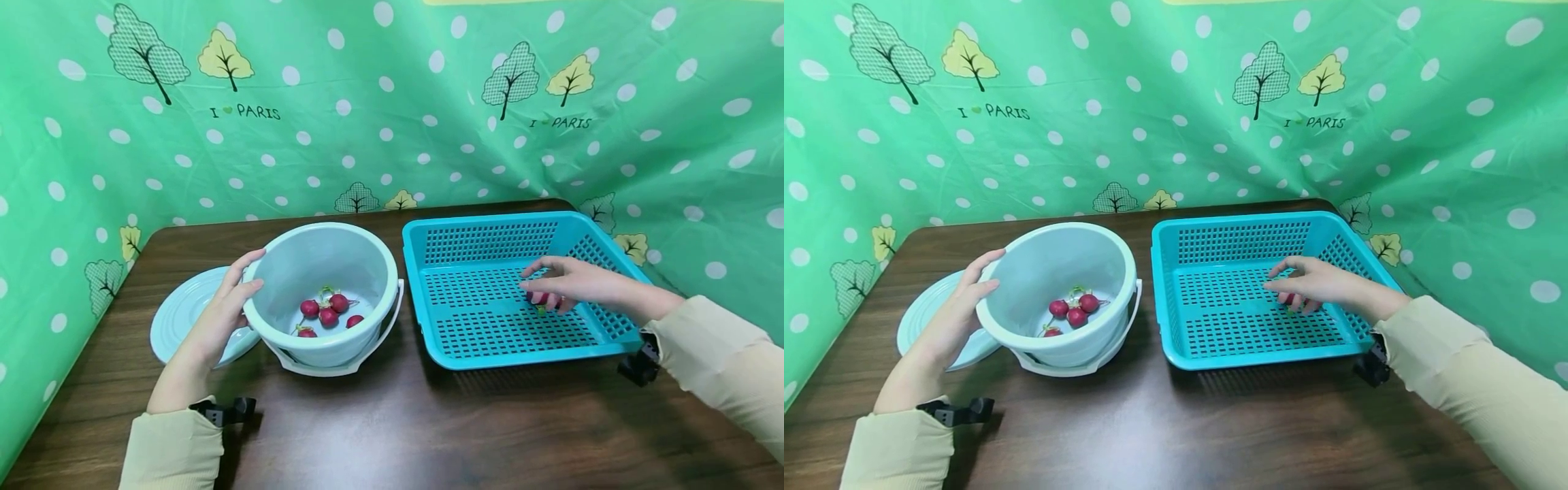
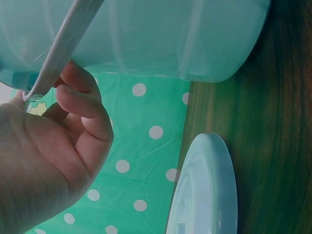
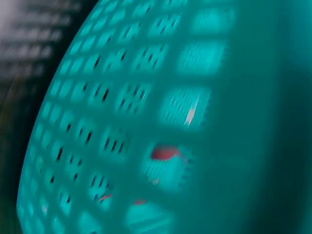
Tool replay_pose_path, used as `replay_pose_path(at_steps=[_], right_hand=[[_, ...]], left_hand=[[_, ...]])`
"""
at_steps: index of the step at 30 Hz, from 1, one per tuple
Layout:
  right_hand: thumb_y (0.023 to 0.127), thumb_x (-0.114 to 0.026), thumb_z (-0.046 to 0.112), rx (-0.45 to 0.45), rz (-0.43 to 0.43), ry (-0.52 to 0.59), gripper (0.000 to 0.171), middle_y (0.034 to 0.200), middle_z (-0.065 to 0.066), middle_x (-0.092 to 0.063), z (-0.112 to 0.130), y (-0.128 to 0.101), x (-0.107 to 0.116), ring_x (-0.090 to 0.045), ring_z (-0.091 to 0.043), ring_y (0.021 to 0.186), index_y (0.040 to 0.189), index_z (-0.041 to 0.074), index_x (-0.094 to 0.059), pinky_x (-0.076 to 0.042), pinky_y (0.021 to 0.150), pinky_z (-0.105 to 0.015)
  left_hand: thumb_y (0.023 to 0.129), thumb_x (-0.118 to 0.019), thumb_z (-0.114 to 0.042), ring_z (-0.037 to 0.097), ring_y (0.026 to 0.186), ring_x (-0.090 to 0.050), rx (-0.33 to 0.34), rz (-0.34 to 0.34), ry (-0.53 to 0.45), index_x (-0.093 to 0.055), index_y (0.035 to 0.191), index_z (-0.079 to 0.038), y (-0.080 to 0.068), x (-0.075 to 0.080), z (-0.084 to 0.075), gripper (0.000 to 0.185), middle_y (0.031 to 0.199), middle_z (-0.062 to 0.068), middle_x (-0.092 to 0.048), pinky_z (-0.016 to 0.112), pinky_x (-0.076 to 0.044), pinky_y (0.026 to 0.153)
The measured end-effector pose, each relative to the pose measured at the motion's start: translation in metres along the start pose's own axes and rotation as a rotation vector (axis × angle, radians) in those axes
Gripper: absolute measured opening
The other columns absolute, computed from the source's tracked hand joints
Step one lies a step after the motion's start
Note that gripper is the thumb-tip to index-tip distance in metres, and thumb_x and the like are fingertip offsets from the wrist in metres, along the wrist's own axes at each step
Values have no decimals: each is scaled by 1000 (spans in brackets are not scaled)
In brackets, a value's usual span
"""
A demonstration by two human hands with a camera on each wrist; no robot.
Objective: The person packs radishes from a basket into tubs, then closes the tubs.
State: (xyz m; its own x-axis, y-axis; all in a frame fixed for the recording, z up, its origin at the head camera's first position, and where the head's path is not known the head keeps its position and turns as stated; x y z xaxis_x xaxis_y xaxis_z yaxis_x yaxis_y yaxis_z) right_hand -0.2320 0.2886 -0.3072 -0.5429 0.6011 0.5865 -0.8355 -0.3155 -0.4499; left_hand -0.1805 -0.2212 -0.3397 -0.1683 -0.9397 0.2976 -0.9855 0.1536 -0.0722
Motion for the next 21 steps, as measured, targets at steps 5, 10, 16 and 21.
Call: replay_pose_path(at_steps=[5,10,16,21], right_hand=[[100,-56,38,-69,24,-35,68,103,-12,-65,-21,9,5,-62,-20,75,146,-2,-27,-54,65,-35],[100,-57,40,-126,24,-80,74,100,-12,-65,-38,13,8,-62,-23,77,149,-3,-22,-54,67,-38],[97,-60,41,-189,44,-87,88,102,-13,-64,-54,12,10,-63,-25,82,153,-4,-8,-55,71,-42],[98,-59,37,-209,37,-97,98,103,-17,-66,-58,11,13,-67,-26,86,151,-13,5,-57,73,-45]], left_hand=[[105,-36,-44,39,129,-43,-3,1,-3,-17,156,-34,0,-1,0,56,159,13,-16,32,-48,87],[105,-36,-44,37,127,-44,-14,-1,-5,-18,156,-34,0,-1,-1,55,159,12,-16,31,-49,85],[105,-36,-43,36,126,-46,-15,0,-5,-18,156,-34,1,-1,0,55,159,12,-17,31,-50,85],[105,-36,-43,36,125,-46,-21,-5,-6,-18,156,-34,1,-1,0,55,158,12,-18,30,-50,85]])
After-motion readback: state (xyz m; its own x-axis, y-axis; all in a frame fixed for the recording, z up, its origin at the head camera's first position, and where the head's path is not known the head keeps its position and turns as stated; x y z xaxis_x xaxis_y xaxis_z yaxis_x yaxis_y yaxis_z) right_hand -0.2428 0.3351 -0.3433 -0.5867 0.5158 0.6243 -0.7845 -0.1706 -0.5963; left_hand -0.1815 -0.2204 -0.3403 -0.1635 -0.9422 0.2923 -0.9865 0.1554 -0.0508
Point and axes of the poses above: each hand's wrist, its own y-axis towards the middle knuckle, its own x-axis out of the back of the hand, z = x × y, the point moved 3 cm from there along y, towards the middle knuckle
